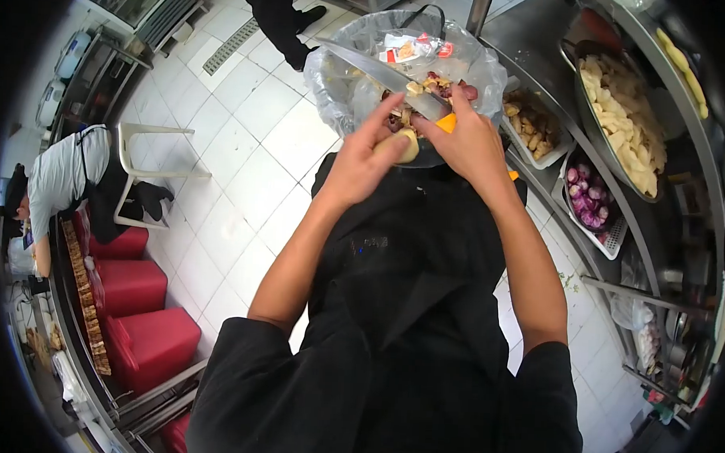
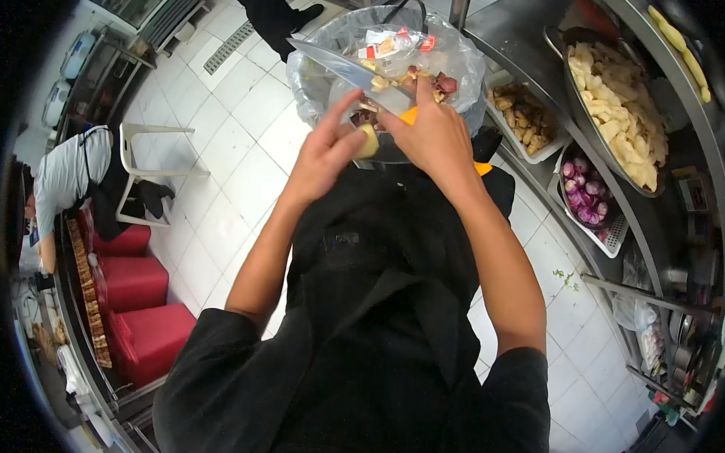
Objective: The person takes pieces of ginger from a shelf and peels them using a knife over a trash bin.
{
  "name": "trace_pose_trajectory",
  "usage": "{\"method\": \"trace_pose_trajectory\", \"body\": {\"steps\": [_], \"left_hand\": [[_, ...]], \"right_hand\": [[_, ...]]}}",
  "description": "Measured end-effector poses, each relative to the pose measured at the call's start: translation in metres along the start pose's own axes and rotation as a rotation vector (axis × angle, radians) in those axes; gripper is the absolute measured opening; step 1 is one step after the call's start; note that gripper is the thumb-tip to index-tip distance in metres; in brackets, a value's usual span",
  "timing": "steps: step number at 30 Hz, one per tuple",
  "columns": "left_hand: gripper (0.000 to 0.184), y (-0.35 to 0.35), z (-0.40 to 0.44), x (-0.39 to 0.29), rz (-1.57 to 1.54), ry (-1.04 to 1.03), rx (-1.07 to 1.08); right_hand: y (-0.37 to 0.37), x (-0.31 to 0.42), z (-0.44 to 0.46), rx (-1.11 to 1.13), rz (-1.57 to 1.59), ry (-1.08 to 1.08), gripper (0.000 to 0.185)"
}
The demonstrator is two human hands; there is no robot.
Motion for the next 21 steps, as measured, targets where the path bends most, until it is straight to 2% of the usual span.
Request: {"method": "trace_pose_trajectory", "body": {"steps": [1, 2, 5, 9, 13, 17, 18, 21], "left_hand": [[0.058, -0.003, 0.001, -0.006, 0.219, -0.1, 0.036], [0.073, -0.008, 0.004, -0.007, 0.318, -0.101, 0.145], [0.076, -0.023, 0.016, -0.015, 0.422, -0.11, 0.305], [0.088, -0.033, 0.031, -0.028, 0.715, -0.188, 0.359], [0.09, -0.04, 0.036, -0.03, 0.811, -0.319, 0.277], [0.09, -0.035, 0.049, -0.019, 0.774, -0.238, 0.238], [0.094, -0.033, 0.059, -0.009, 0.824, -0.186, 0.29], [0.094, -0.024, 0.08, 0.015, 0.875, -0.196, 0.189]], "right_hand": [[0.005, 0.002, -0.001, 0.003, -0.053, -0.011, 0.075], [0.009, 0.006, -0.002, 0.023, -0.072, 0.014, 0.081], [0.018, 0.008, -0.009, 0.018, -0.154, 0.065, 0.081], [0.031, 0.011, -0.024, -0.001, -0.199, 0.116, 0.085], [0.052, 0.006, -0.043, 0.001, -0.195, 0.098, 0.085], [0.084, -0.006, -0.063, -0.066, -0.269, 0.077, 0.086], [0.094, -0.01, -0.068, -0.06, -0.308, -0.014, 0.088], [0.123, -0.018, -0.088, -0.102, -0.345, -0.068, 0.086]]}}
Point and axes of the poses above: each hand's wrist, its own z-axis towards the middle knuckle, its own y-axis out of the back of the hand, x = y × z, the point moved 5 cm from there along z, towards the middle knuckle, and after that the axes turned 15 degrees about z, right-handed, at the moved point
